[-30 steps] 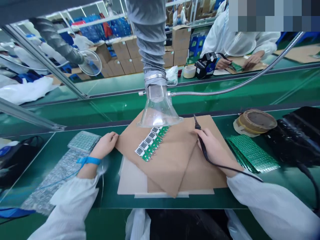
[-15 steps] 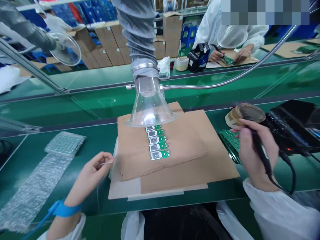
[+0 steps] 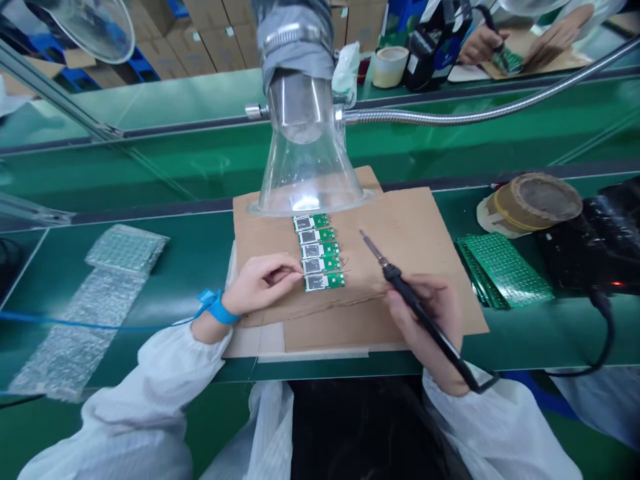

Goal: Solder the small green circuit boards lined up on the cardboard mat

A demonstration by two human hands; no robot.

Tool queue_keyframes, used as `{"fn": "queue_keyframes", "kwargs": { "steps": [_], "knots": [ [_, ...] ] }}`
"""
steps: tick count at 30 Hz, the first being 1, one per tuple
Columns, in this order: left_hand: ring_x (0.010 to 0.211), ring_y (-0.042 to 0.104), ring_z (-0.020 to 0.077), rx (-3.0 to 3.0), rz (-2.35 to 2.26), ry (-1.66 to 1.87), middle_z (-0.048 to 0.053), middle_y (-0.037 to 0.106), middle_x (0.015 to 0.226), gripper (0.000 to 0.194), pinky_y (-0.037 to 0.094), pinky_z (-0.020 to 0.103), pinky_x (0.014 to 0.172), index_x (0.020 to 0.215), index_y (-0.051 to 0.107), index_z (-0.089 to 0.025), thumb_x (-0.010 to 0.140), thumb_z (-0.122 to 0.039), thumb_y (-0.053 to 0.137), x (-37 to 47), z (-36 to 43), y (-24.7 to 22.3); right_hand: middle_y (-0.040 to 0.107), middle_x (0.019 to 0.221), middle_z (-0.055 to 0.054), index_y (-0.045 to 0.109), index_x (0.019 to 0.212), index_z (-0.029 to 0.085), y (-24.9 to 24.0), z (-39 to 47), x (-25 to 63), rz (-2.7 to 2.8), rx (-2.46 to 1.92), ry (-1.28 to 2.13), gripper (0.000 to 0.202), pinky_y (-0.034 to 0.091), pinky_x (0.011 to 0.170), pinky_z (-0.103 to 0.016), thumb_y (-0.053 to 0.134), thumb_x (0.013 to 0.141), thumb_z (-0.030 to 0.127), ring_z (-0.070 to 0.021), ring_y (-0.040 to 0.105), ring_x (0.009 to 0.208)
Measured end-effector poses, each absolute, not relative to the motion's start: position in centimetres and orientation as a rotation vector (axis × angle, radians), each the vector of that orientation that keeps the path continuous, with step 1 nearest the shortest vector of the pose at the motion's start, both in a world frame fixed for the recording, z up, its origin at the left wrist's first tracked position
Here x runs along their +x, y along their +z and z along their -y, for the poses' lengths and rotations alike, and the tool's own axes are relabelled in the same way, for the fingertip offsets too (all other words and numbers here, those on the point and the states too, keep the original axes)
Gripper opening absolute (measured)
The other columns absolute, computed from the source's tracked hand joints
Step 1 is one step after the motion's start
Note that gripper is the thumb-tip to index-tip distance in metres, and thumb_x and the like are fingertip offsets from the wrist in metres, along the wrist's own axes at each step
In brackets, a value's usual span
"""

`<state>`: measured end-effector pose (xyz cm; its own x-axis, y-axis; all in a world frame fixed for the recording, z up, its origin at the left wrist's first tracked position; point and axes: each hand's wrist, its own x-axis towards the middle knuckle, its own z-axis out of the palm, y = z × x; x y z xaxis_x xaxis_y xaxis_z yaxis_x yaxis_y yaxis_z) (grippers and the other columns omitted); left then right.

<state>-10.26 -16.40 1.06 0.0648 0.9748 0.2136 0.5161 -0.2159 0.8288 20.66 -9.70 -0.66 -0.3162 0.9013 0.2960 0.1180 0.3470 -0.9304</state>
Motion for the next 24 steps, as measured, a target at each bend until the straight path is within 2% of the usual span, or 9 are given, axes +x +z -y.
{"fn": "queue_keyframes", "kwargs": {
  "steps": [3, 7, 10, 13, 19, 24],
  "knots": [
    [0.051, 0.036, 0.0086, 1.927, -1.478, 1.114, -0.009, 0.041, 0.060, 0.009, 0.033, 0.024, 0.054, 0.089, 0.064, -0.021, 0.096, -0.020, 0.069, -10.5, 16.6, 0.3, 0.087, 0.093, -0.004, 0.059, 0.116, 0.027, -2.5, 10.6, 20.9, 1.747, -0.953, 1.108, 0.029, 0.073, 0.077, -0.040, 0.080, 0.099, 0.037, -0.0260, 0.087, 0.086],
    [0.049, 0.035, 0.0072, 1.997, -1.412, 1.060, -0.008, 0.050, 0.064, 0.008, 0.031, 0.023, 0.050, 0.091, 0.063, -0.021, 0.095, -0.016, 0.068, -10.4, 16.6, 0.2, 0.083, 0.082, -0.002, 0.063, 0.109, 0.028, -3.4, 10.3, 22.2, 1.847, -0.921, 1.034, 0.022, 0.071, 0.068, -0.039, 0.079, 0.098, 0.038, -0.0259, 0.085, 0.075],
    [0.048, 0.036, 0.0069, 2.039, -1.383, 0.996, -0.008, 0.053, 0.064, 0.007, 0.031, 0.022, 0.048, 0.092, 0.063, -0.021, 0.095, -0.015, 0.066, -10.2, 16.6, 0.5, 0.079, 0.083, -0.003, 0.063, 0.106, 0.029, -2.7, 9.9, 22.4, 1.905, -0.817, 1.036, 0.013, 0.067, 0.060, -0.036, 0.073, 0.098, 0.031, -0.0243, 0.081, 0.071],
    [0.047, 0.039, 0.0075, 2.066, -1.394, 0.923, -0.008, 0.053, 0.062, 0.007, 0.031, 0.023, 0.048, 0.091, 0.063, -0.022, 0.096, -0.018, 0.064, -10.2, 16.5, 0.5, 0.075, 0.080, 0.000, 0.063, 0.105, 0.029, -1.7, 9.6, 22.0, 1.975, -0.730, 1.041, 0.015, 0.060, 0.051, -0.032, 0.072, 0.095, 0.024, -0.0202, 0.075, 0.062],
    [0.049, 0.047, 0.0082, 2.120, -1.379, 0.862, -0.007, 0.061, 0.064, 0.008, 0.035, 0.023, 0.050, 0.093, 0.063, -0.022, 0.101, -0.023, 0.063, -10.3, 16.6, -0.2, 0.076, 0.077, 0.001, 0.064, 0.102, 0.029, -1.5, 9.3, 21.2, 2.057, -0.667, 0.887, 0.019, 0.063, 0.054, -0.031, 0.073, 0.088, 0.019, -0.0201, 0.077, 0.062],
    [0.050, 0.049, 0.0082, 2.159, -1.340, 0.886, -0.008, 0.060, 0.066, 0.008, 0.035, 0.023, 0.051, 0.096, 0.061, -0.023, 0.101, -0.018, 0.064, -10.2, 16.6, -0.3, 0.077, 0.078, 0.000, 0.063, 0.100, 0.027, -1.4, 9.3, 21.0, 2.119, -0.666, 0.809, 0.015, 0.062, 0.055, -0.028, 0.071, 0.089, 0.020, -0.0189, 0.078, 0.063]
  ]
}}
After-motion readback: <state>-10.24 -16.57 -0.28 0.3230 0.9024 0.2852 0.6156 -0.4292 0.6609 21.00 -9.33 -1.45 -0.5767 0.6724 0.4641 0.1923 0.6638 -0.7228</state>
